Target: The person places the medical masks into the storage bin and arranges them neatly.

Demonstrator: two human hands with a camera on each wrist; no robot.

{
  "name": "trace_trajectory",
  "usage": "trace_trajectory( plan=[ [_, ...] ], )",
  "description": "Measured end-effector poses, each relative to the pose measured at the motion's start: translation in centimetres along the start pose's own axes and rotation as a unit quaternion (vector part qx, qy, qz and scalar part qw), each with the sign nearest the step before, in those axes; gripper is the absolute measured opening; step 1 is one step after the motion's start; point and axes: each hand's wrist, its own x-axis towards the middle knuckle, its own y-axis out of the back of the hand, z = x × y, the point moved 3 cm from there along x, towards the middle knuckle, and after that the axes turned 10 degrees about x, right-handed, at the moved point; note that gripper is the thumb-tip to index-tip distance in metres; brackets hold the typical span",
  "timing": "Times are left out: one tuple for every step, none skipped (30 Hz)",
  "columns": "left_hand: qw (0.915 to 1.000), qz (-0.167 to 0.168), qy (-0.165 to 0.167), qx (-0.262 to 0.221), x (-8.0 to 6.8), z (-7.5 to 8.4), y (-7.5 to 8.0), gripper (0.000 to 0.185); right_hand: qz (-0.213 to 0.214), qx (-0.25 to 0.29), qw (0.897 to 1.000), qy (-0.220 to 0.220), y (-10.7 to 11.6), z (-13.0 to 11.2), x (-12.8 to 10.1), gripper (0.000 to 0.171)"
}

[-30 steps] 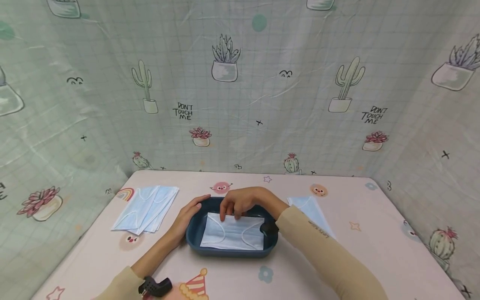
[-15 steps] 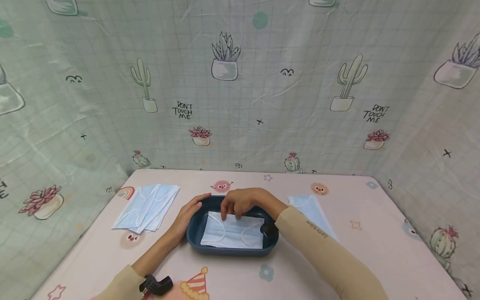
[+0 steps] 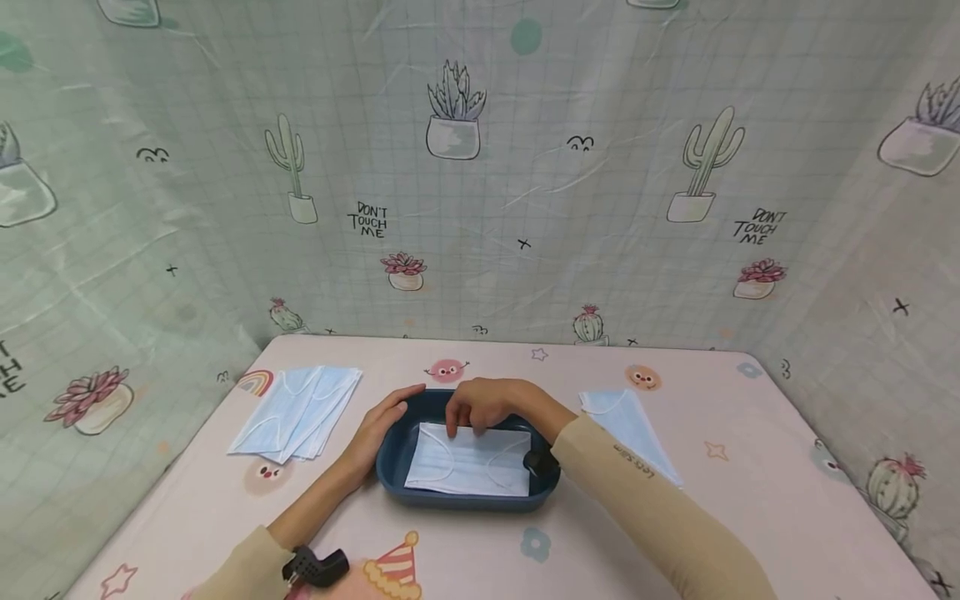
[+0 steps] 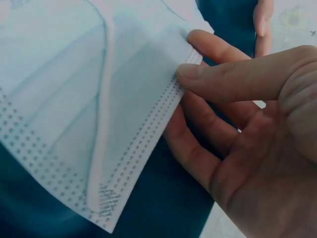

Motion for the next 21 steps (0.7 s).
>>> trace_trajectory(
  plan=[
    [1.0000, 0.000, -0.001, -0.001, 0.02, 0.01, -0.02, 0.041, 0.004, -0.006, 1.000, 0.002, 0.01, -0.03, -0.02, 0.040],
    [1.0000, 0.000, -0.002, -0.002, 0.07, 0.03, -0.04, 0.041, 0.008, -0.012, 1.000, 0.004, 0.04, -0.05, -0.02, 0.040],
    [1.0000, 0.001, -0.003, -0.002, 0.11, 0.03, -0.06, 0.041, 0.012, -0.018, 1.000, 0.005, 0.04, -0.06, -0.03, 0.039],
    [1.0000, 0.001, -0.004, -0.002, 0.13, 0.04, -0.08, 0.041, 0.015, -0.021, 1.000, 0.004, 0.03, -0.06, -0.05, 0.039],
    [1.0000, 0.001, -0.005, -0.002, 0.15, 0.03, -0.10, 0.041, 0.017, -0.024, 1.000, 0.002, 0.00, -0.04, -0.07, 0.039],
    [1.0000, 0.001, -0.005, -0.004, 0.18, 0.03, -0.12, 0.041, 0.019, -0.025, 1.000, 0.000, -0.03, -0.01, -0.09, 0.038],
    [1.0000, 0.002, -0.005, -0.005, 0.18, 0.04, -0.11, 0.041, 0.020, -0.024, 1.000, -0.002, -0.08, 0.01, -0.09, 0.038],
    [1.0000, 0.002, -0.007, -0.004, 0.18, 0.03, -0.10, 0.041, 0.020, -0.022, 1.000, -0.004, -0.13, 0.05, -0.08, 0.037],
    [1.0000, 0.001, -0.007, -0.004, 0.17, 0.01, -0.09, 0.042, 0.021, -0.020, 1.000, -0.007, -0.20, 0.08, -0.08, 0.037],
    [1.0000, 0.001, -0.007, -0.004, 0.16, 0.01, -0.09, 0.042, 0.021, -0.017, 1.000, -0.010, -0.26, 0.12, -0.09, 0.037],
    [1.0000, 0.001, -0.007, -0.003, 0.16, 0.00, -0.09, 0.042, 0.021, -0.014, 1.000, -0.010, -0.32, 0.17, -0.08, 0.037],
    [1.0000, 0.002, -0.008, -0.003, 0.14, -0.01, -0.08, 0.042, 0.021, -0.012, 1.000, -0.010, -0.35, 0.22, -0.06, 0.037],
    [1.0000, 0.002, -0.008, -0.002, 0.14, -0.05, -0.08, 0.042, 0.020, -0.010, 1.000, -0.008, -0.37, 0.29, -0.03, 0.038],
    [1.0000, 0.001, -0.010, -0.002, 0.16, -0.11, -0.08, 0.043, 0.019, -0.008, 1.000, -0.007, -0.37, 0.33, -0.01, 0.038],
    [1.0000, 0.002, -0.009, -0.002, 0.18, -0.17, -0.07, 0.043, 0.016, -0.006, 1.000, -0.005, -0.36, 0.39, 0.03, 0.039],
    [1.0000, 0.002, -0.009, -0.001, 0.19, -0.18, -0.08, 0.043, 0.013, -0.004, 1.000, -0.002, -0.34, 0.45, 0.06, 0.039],
    [0.9999, 0.002, -0.010, -0.001, 0.20, -0.22, -0.09, 0.043, 0.009, 0.000, 1.000, 0.001, -0.30, 0.49, 0.09, 0.039],
    [0.9999, 0.002, -0.010, -0.001, 0.21, -0.24, -0.09, 0.043, 0.004, 0.004, 1.000, 0.003, -0.26, 0.50, 0.11, 0.039],
    [1.0000, 0.002, -0.010, 0.000, 0.23, -0.27, -0.08, 0.043, 0.000, 0.008, 1.000, 0.004, -0.22, 0.50, 0.11, 0.039],
    [0.9999, 0.003, -0.010, 0.000, 0.26, -0.26, -0.07, 0.043, -0.003, 0.012, 1.000, 0.005, -0.19, 0.46, 0.08, 0.039],
    [0.9999, 0.004, -0.009, 0.001, 0.26, -0.25, -0.06, 0.043, -0.007, 0.016, 1.000, 0.004, -0.17, 0.43, 0.05, 0.039]
  ],
)
